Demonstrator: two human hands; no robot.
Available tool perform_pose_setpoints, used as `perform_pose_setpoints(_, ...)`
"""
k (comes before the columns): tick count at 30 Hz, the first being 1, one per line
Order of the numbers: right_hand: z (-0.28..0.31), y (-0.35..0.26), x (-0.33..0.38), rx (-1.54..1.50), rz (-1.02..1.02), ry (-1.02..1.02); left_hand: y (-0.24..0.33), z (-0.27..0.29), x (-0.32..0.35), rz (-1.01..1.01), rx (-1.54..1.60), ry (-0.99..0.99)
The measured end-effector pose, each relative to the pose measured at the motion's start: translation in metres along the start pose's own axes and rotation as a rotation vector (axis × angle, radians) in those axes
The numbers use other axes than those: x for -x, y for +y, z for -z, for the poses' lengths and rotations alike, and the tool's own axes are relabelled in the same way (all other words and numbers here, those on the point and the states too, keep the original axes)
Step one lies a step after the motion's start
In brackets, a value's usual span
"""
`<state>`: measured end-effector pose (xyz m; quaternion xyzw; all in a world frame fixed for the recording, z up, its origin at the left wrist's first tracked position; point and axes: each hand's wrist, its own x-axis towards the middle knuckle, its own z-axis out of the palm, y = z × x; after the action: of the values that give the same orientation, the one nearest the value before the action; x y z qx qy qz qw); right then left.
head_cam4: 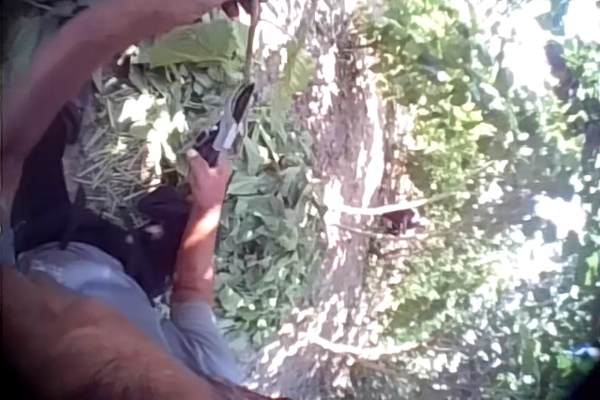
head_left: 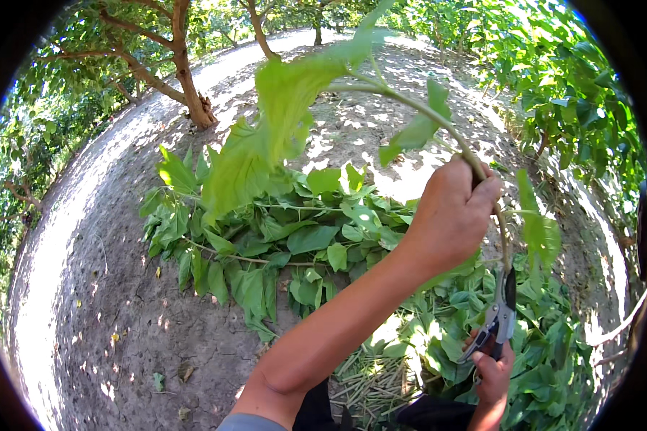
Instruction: The person sits on the ground and uses pruning shears to cut leaves and stems from a pile of green plant material. They repeatedly pick up stems, trim them, and place the cut pieces back on the ground.
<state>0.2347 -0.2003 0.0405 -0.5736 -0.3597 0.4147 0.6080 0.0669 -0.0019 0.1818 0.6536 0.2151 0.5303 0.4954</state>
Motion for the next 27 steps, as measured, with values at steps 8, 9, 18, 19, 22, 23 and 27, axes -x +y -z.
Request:
perform_pose_setpoints(8,-0.009,-0.002,0.006,-0.051,-0.032,-0.106,-0.003,0.007,-0.004,0.004,-0.088,-0.021)
perform_pose_setpoints(9,-0.014,0.005,0.010,-0.089,-0.036,-0.082,-0.003,0.009,-0.003,0.018,-0.094,-0.047)
perform_pose_setpoints(18,-0.028,-0.003,0.014,-0.219,0.040,-0.093,0.046,0.005,-0.007,-0.197,-0.233,-0.112)
perform_pose_setpoints(19,-0.030,-0.004,0.015,-0.219,0.049,-0.105,0.050,0.004,-0.007,-0.202,-0.265,-0.112)
perform_pose_setpoints(22,-0.036,-0.003,0.017,-0.223,0.054,-0.128,0.049,0.012,-0.006,-0.170,-0.246,-0.144)
perform_pose_setpoints(23,-0.037,-0.001,0.020,-0.222,0.041,-0.125,0.046,0.016,-0.005,-0.157,-0.259,-0.153)
perform_pose_setpoints(27,-0.044,0.004,0.024,-0.129,-0.082,-0.120,0.020,0.036,0.002,-0.062,-0.172,-0.144)
